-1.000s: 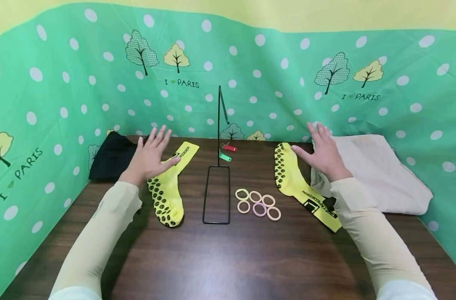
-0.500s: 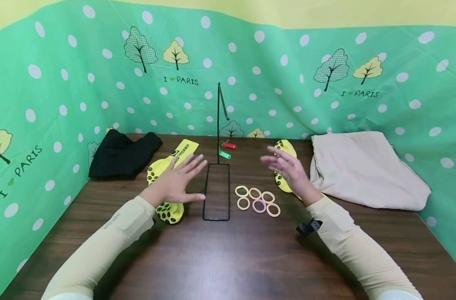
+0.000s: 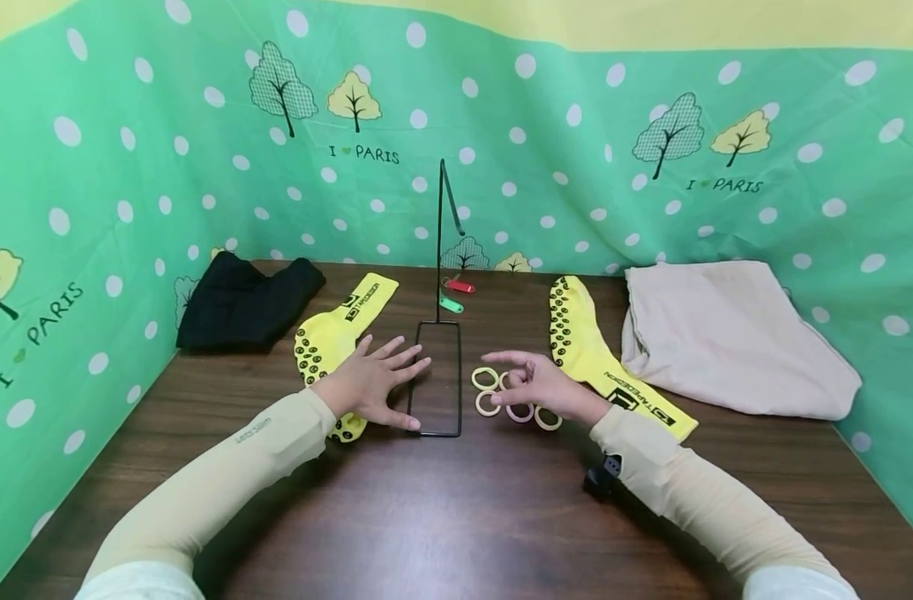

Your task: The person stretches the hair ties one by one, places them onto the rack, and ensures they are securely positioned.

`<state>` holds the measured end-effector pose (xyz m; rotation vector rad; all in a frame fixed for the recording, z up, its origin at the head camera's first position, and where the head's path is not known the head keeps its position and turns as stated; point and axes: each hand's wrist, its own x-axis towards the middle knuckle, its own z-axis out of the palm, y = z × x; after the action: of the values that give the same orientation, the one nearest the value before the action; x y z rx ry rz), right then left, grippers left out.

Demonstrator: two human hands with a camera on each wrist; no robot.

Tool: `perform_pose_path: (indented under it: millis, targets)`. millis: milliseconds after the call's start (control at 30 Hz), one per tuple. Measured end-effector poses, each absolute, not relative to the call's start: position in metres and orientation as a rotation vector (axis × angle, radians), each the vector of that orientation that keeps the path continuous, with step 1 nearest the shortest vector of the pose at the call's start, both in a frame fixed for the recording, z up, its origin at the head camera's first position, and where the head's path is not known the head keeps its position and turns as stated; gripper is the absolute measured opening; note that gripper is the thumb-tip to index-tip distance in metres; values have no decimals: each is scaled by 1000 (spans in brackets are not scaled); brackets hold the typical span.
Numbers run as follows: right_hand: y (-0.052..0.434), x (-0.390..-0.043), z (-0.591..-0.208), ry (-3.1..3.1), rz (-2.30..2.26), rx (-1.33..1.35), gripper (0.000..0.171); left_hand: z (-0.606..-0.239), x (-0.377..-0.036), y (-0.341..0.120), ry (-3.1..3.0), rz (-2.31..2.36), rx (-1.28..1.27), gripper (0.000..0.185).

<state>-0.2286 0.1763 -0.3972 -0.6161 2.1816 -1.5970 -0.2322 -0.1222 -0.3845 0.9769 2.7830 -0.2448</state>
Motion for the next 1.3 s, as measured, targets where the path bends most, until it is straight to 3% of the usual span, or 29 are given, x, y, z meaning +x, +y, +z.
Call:
perform_pose_path:
  millis: [233,533,767,1300]
  targets:
    - [168,-229,-400,2325,-1297,-548,50,-387,-232,-122,2740,-294,951,97]
    - [160,-229,-399,2320,-1112,-519,55,-390,-232,-122,2692,-341,921,95]
    - [157,-232,-396,2455,-922,-592,48,-393,-235,-124,2686,-375,906,95]
    - [153,-229,-395,2470,-932,-642,25,-393,-236,-123,2676,-377,902,95]
